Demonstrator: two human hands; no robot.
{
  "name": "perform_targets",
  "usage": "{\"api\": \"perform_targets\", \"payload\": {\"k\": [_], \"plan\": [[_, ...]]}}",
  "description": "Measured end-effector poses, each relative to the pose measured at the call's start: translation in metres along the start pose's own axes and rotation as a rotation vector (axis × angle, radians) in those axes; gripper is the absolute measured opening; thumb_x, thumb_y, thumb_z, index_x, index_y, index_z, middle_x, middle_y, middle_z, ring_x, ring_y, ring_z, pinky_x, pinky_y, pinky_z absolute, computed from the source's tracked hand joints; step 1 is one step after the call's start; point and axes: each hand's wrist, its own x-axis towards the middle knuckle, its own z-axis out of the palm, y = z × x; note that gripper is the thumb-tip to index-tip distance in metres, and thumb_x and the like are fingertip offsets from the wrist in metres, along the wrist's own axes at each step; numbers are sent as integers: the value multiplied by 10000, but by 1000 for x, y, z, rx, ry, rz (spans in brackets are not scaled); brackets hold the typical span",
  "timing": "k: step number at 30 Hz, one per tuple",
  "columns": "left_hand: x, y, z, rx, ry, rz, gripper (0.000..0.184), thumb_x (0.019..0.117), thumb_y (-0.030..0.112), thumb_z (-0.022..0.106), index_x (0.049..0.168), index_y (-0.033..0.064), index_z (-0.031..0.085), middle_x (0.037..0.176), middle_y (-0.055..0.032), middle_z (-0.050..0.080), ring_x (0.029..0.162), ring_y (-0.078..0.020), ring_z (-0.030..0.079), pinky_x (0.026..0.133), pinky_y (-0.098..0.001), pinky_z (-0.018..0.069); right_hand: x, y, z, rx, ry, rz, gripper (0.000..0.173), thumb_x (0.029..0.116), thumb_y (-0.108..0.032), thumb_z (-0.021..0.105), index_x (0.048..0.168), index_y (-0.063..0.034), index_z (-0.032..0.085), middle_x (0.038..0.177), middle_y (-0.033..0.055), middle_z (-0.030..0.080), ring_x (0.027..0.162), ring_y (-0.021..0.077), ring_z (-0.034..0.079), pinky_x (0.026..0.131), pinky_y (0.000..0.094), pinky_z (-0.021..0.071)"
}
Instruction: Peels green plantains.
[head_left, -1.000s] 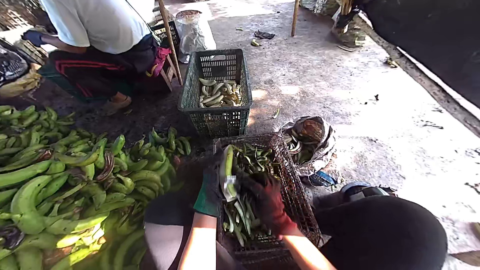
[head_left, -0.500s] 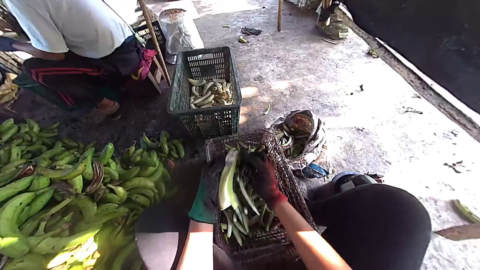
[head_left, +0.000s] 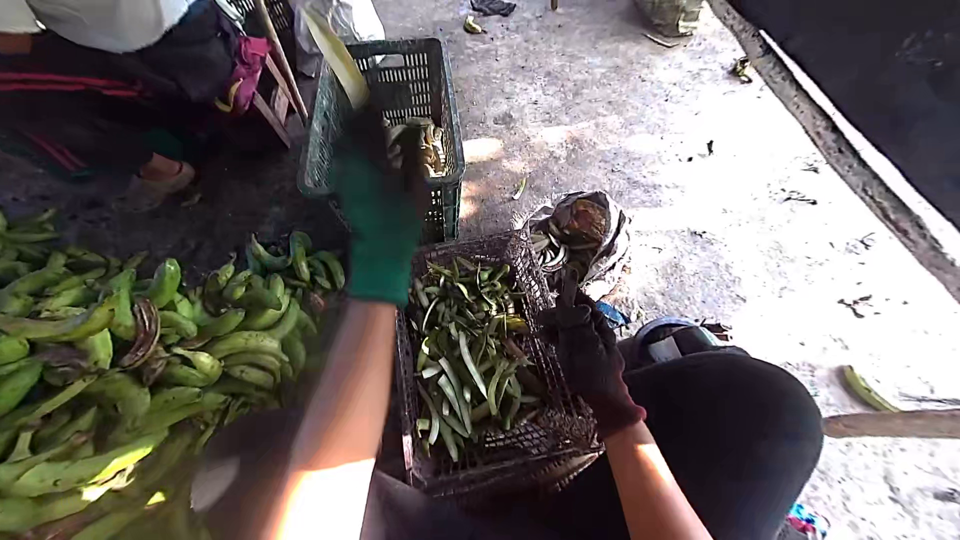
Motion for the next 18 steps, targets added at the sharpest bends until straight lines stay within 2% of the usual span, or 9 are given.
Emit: {"api": "perform_targets", "payload": {"k": [3, 5, 6, 8, 10, 11, 12, 14, 18], "plan": [[-137, -12, 99, 40, -767, -276, 431, 979, 313, 627, 1298, 24, 619, 1216, -257, 648, 1124, -421, 641, 955, -624, 506, 1, 9, -5, 39, -3, -29, 485, 1042, -336, 469, 1361, 30, 470, 881, 1, 701, 727, 100, 674, 667, 281, 596], [-200, -23, 138, 166, -1163, -413, 429, 970, 295, 608, 1340, 79, 615, 1286, -216, 644, 1199, -410, 612, 980, -633, 486, 1, 7, -5, 37, -9, -24, 484, 1035, -361, 487, 1330, 21, 501, 861, 7, 701, 706, 102, 665, 644, 270, 585], [-229, -26, 145, 201, -1243, -484, 460, 980, 256, 598, 1405, 81, 574, 1354, -224, 608, 1255, -427, 572, 1013, -645, 454, 0, 6, -4, 47, -9, -16, 517, 1022, -404, 515, 1326, 14, 511, 859, 10, 705, 705, 102, 666, 642, 267, 582], [-278, -32, 158, 294, -1201, -502, 573, 947, 188, 617, 1505, 184, 487, 1411, -218, 570, 1291, -453, 530, 1035, -649, 435, -1, 7, -5, 49, -7, -10, 541, 1010, -420, 540, 1337, 10, 511, 861, 12, 706, 704, 101, 666, 637, 259, 580], [-290, -34, 162, 352, -1201, -488, 638, 907, 219, 647, 1516, 299, 473, 1354, -180, 624, 1213, -435, 595, 966, -642, 486, 4, 10, -7, 65, -5, -15, 490, 1018, -363, 526, 1339, 7, 517, 852, 17, 711, 697, 106, 677, 630, 260, 587], [-285, -35, 156, 346, -1232, -520, 623, 890, 247, 661, 1492, 294, 505, 1332, -171, 639, 1197, -421, 608, 958, -642, 488, 5, 12, -5, 80, -13, -14, 453, 1027, -330, 513, 1331, 6, 520, 837, 9, 701, 684, 100, 668, 622, 255, 582], [-276, -36, 147, 310, -1250, -583, 534, 890, 275, 676, 1413, 211, 589, 1318, -177, 644, 1209, -408, 602, 982, -638, 474, 5, 11, -3, 92, -20, -19, 408, 1029, -307, 503, 1301, -4, 532, 810, -4, 694, 659, 88, 654, 604, 246, 571], [-258, -46, 131, 173, -1230, -688, 501, 879, 295, 715, 1342, 128, 626, 1299, -179, 648, 1215, -380, 607, 1011, -624, 472, 5, 9, -4, 87, -44, -31, 412, 1045, -293, 469, 1329, 3, 512, 823, -6, 686, 671, 87, 648, 616, 249, 573], [-200, -58, 85, -242, -992, -725, 449, 878, 115, 735, 1313, 70, 633, 1234, -167, 674, 1115, -306, 662, 976, -523, 532, 3, 0, -2, 31, -10, 21, 419, 1076, -285, 389, 1367, 6, 470, 869, 0, 694, 690, 83, 652, 630, 255, 574]]}}
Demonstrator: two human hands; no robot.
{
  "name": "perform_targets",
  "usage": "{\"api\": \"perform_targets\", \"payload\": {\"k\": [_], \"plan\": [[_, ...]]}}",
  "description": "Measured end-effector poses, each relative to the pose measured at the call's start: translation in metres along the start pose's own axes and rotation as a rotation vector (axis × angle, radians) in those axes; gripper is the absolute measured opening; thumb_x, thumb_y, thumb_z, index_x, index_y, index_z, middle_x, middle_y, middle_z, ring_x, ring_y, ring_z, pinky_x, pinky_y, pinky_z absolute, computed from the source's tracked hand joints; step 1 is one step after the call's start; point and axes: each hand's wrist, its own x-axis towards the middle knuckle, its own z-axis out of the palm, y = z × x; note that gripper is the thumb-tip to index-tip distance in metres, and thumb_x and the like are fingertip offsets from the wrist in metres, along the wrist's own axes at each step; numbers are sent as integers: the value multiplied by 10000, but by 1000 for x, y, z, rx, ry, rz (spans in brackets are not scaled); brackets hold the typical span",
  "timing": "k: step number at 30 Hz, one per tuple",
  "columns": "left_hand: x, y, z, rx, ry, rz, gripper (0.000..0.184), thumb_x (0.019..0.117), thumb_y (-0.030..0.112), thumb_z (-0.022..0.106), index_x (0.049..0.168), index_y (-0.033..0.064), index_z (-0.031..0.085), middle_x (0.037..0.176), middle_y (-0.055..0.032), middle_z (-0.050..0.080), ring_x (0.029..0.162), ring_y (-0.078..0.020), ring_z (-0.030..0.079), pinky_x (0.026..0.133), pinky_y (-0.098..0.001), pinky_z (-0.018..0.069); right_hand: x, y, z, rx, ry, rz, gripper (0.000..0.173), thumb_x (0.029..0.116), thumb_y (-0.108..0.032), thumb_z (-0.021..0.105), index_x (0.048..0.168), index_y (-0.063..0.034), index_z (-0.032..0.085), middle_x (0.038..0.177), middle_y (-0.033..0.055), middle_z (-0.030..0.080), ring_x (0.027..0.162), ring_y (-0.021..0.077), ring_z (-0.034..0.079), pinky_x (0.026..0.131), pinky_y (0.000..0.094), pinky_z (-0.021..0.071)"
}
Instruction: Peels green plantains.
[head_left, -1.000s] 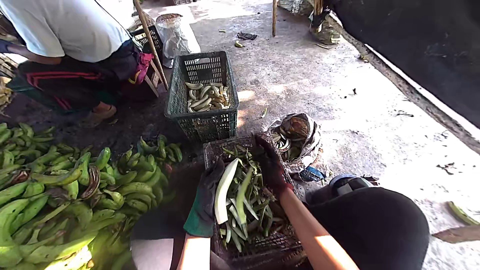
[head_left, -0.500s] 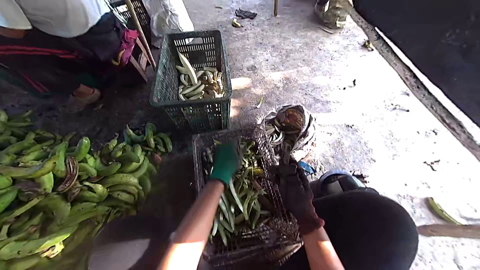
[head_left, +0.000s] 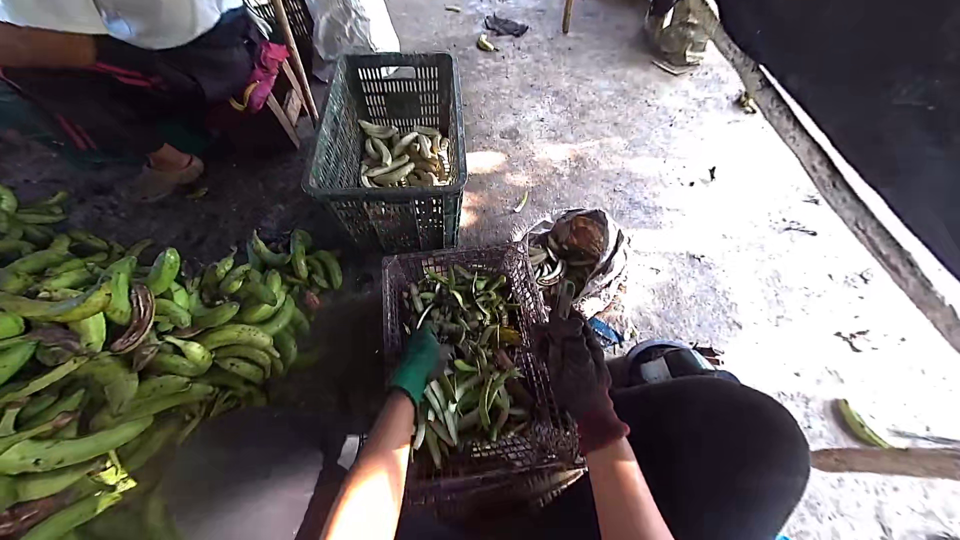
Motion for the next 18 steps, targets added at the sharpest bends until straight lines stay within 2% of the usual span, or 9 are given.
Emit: {"api": "perform_targets", "payload": {"k": [2, 4, 6, 9, 12, 14, 16, 17, 18], "plan": [[-16, 17, -28, -351, 28, 195, 385, 860, 38, 763, 1228, 19, 649, 1090, -113, 706, 961, -191, 693, 868, -383, 589, -2, -6, 1, -9, 29, 39, 444, 1086, -281, 381, 1408, 17, 451, 913, 29, 701, 725, 100, 669, 656, 268, 586], [-37, 33, -47, -621, 24, 410, 348, 875, 25, 738, 1209, -9, 645, 1028, -54, 719, 904, -109, 692, 823, -293, 594, -5, -11, 3, -13, 36, 55, 407, 1098, -245, 344, 1391, 18, 445, 900, 25, 691, 716, 90, 666, 653, 260, 588], [-54, 45, -54, -725, 87, 573, 338, 898, 33, 692, 1224, -20, 621, 1019, -34, 716, 901, -89, 686, 816, -267, 589, -9, -14, 5, -55, 34, 73, 382, 1113, -234, 315, 1363, 17, 458, 864, 15, 664, 676, 75, 637, 618, 252, 571], [-64, 84, -50, -785, 355, 764, 312, 898, 58, 709, 1198, 5, 646, 979, -25, 726, 868, -108, 694, 784, -285, 599, -12, -15, 5, -35, 52, 163, 402, 1120, -256, 322, 1405, -12, 467, 839, 48, 658, 648, 123, 643, 585, 310, 580], [-43, 147, -20, -838, 537, 1018, 404, 933, 124, 717, 1318, 85, 602, 1168, 4, 688, 954, -92, 677, 804, -292, 603, -14, -6, 2, 28, 71, 217, 358, 1119, -261, 356, 1328, -16, 513, 728, 37, 617, 567, 117, 595, 524, 294, 546], [-19, 177, 8, -613, 526, 980, 484, 946, 183, 718, 1399, 104, 568, 1267, -66, 651, 1030, -162, 668, 877, -369, 592, -13, 2, 0, 71, 63, 233, 337, 1122, -260, 358, 1279, -10, 520, 681, 29, 575, 534, 110, 553, 503, 279, 513], [-11, 183, 27, -232, 277, 666, 685, 915, 344, 754, 1512, 169, 468, 1395, -136, 586, 1177, -290, 625, 968, -522, 532, -15, 5, -1, 68, 71, 245, 302, 1124, -242, 345, 1194, -15, 531, 666, 14, 534, 525, 102, 526, 497, 263, 493], [-10, 183, 30, -152, 169, 521, 755, 890, 408, 761, 1528, 161, 441, 1399, -168, 577, 1210, -337, 603, 986, -579, 501, -14, 5, -4, 49, 80, 244, 300, 1120, -236, 348, 1187, -13, 537, 676, 20, 539, 533, 106, 535, 504, 266, 502], [-14, 178, 27, -149, 129, 435, 754, 891, 452, 741, 1511, 138, 450, 1374, -174, 596, 1215, -332, 606, 1003, -575, 496, -12, 4, -6, 34, 90, 240, 300, 1117, -235, 358, 1195, -9, 540, 685, 28, 556, 543, 113, 553, 512, 273, 516]]}}
